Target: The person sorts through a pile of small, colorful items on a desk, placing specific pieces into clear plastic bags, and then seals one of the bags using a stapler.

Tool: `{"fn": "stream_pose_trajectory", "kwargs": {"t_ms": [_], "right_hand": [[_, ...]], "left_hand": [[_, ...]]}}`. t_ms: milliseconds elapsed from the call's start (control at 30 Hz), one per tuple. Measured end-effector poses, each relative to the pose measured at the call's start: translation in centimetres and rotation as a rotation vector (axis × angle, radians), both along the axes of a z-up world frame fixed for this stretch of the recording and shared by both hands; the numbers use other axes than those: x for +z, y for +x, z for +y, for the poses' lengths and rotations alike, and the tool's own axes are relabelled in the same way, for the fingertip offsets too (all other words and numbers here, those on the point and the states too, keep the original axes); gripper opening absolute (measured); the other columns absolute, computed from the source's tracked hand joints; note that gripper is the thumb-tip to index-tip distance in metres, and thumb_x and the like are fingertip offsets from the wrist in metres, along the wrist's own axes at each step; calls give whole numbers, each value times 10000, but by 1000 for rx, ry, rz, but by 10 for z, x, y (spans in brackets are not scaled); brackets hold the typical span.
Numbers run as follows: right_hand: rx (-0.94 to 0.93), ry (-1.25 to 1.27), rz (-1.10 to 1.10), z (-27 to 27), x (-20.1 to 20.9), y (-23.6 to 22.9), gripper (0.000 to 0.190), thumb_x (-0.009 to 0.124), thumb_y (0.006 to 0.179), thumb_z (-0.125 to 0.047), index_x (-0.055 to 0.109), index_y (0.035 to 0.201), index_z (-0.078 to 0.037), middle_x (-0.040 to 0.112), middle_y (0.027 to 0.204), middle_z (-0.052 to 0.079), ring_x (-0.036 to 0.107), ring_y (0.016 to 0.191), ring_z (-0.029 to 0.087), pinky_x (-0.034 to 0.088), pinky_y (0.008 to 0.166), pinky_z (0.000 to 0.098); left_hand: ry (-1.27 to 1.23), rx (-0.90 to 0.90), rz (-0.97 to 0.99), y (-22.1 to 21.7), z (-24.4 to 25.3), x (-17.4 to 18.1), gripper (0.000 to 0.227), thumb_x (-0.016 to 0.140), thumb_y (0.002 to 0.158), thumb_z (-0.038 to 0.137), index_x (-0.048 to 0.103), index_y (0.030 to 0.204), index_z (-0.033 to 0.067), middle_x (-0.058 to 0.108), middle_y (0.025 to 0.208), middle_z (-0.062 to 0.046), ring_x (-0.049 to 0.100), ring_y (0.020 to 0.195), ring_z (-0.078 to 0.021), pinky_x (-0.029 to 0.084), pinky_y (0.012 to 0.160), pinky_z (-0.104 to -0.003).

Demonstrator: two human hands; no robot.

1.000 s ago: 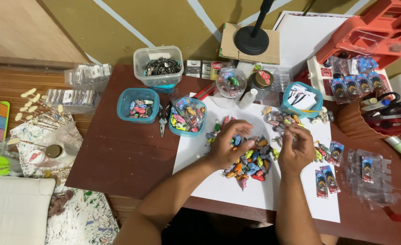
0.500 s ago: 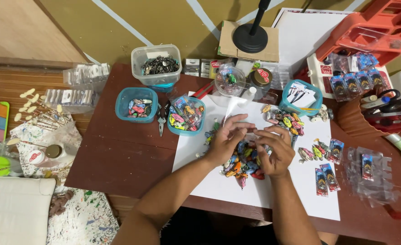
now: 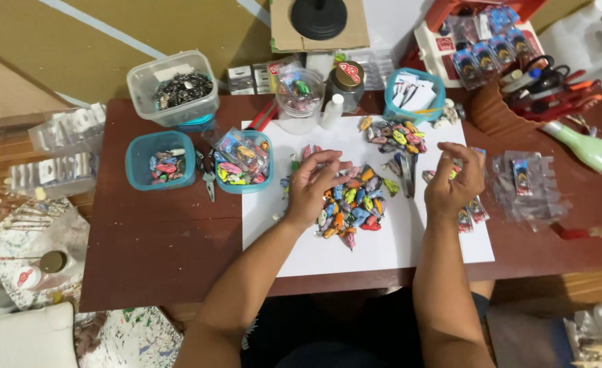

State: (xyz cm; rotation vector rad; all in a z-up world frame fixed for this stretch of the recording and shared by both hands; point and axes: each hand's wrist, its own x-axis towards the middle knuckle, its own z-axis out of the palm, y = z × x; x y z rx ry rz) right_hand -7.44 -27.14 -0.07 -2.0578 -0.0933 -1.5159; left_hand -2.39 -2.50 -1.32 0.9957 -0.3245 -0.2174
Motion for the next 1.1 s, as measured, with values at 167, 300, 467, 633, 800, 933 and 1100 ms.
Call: {"fn": "stream_pose_trajectory", "kwargs": {"t_ms": [167,300,467,633,800,933,1100], "right_hand": [[-133,14,-10,-23,-13,-32,178,621,927,136,747,1029,63,735,897,183,598,787,307,496,790,390],[-216,2,49,-22,-24,-59,228,620,898,151,767,1012,21,740,911,151,609,804,313,510,803,403],[-264,-25,132,-27,-42,-71,253,646,854,143,771,1012,-10,740,888,126,627,789,312,512,789,393],[-271,-18,188,-28,-43,-67,242,692,840,106,763,1019,-41,734,901,102,622,793,308,508,795,402],[-389,-39,197,-45,-44,-82,325,672,839,153,768,1069,-56,734,902,87,638,798,295,488,831,380],[-390,7,273,-68,-64,-99,400,670,817,154,787,1126,-72,728,936,82,627,838,290,482,840,376],[-425,-8,365,-80,-70,-119,449,706,813,169,803,1161,-97,742,963,67,638,856,285,504,839,373]], "left_hand": [[-44,-100,24,-4,2,12,286,541,1056,177,597,1263,-13,522,1281,-299,560,1239,-512,536,983,-655],[-128,-190,85,-9,2,16,352,483,1091,250,510,1366,33,453,1419,-309,448,1334,-544,457,1040,-713],[-93,-219,74,-10,3,15,432,437,1099,269,383,1450,21,385,1500,-324,419,1366,-546,454,1031,-725],[-74,-247,99,-16,2,29,431,419,1092,261,337,1452,38,342,1540,-316,400,1376,-551,447,1033,-742],[-222,-330,259,-16,7,40,173,427,1086,279,472,1205,162,366,1559,-244,456,1378,-479,531,1013,-657],[-283,-374,312,-11,2,19,474,421,1079,278,271,1525,216,413,1521,-202,479,1364,-470,572,962,-660],[-253,-502,354,-21,-3,21,652,431,1071,364,90,1622,290,375,1561,-203,449,1396,-437,576,965,-619]]}}
